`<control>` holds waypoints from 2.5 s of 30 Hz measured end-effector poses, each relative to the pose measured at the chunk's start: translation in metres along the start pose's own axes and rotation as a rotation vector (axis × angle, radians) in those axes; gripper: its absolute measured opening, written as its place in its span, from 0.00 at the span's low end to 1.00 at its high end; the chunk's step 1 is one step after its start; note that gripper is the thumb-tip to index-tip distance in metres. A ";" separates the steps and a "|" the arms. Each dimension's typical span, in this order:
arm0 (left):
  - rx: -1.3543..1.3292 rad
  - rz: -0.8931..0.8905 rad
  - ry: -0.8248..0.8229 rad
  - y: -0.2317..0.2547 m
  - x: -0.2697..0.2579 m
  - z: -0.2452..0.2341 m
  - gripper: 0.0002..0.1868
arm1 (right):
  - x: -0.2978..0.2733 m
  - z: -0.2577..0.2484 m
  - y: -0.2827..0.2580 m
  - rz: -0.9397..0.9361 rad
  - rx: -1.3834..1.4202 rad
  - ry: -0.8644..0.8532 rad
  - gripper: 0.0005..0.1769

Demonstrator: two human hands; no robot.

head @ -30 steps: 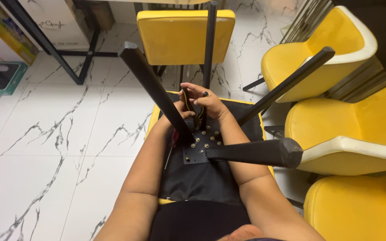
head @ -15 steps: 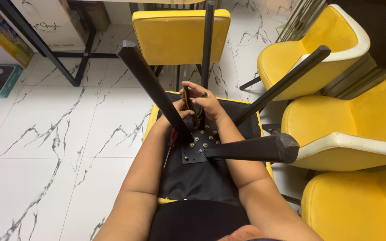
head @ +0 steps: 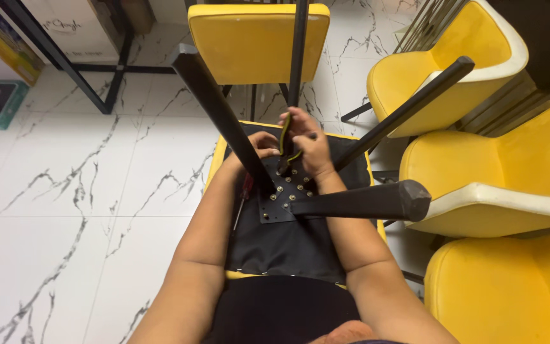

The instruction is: The person uses pliers and a screwdriver to tighten bolts on the underside of an overturned chair. They work on multiple fasteners at the leg joints, switching between tools to secure the chair frame.

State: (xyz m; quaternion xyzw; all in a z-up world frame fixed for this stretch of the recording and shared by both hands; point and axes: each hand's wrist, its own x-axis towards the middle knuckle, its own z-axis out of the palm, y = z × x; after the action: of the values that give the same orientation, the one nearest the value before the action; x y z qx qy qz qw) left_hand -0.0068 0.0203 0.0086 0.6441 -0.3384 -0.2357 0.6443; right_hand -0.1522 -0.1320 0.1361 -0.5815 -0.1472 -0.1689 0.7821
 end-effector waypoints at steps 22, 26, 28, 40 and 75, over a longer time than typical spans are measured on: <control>1.099 -0.606 -0.087 0.104 -0.120 0.008 0.22 | -0.178 0.057 -0.057 0.184 -1.382 -0.643 0.17; 0.916 -0.715 -0.060 0.112 -0.133 0.002 0.21 | -0.171 0.083 -0.054 0.156 -1.375 -0.684 0.24; 0.846 -0.732 -0.035 0.117 -0.141 -0.002 0.20 | -0.170 0.082 -0.056 0.126 -1.271 -0.681 0.29; 0.302 -0.172 0.007 0.196 -0.183 -0.002 0.19 | -0.157 -0.029 -0.116 0.170 -0.803 -0.061 0.11; 0.682 -0.339 -0.622 0.048 -0.004 0.156 0.13 | -0.142 -0.046 -0.119 -0.064 -0.748 0.178 0.23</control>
State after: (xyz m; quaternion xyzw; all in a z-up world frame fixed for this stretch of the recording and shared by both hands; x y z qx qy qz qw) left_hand -0.1306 -0.0785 0.0465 0.7634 -0.4631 -0.3942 0.2178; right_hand -0.3301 -0.1946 0.1645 -0.8049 -0.0248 -0.2851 0.5199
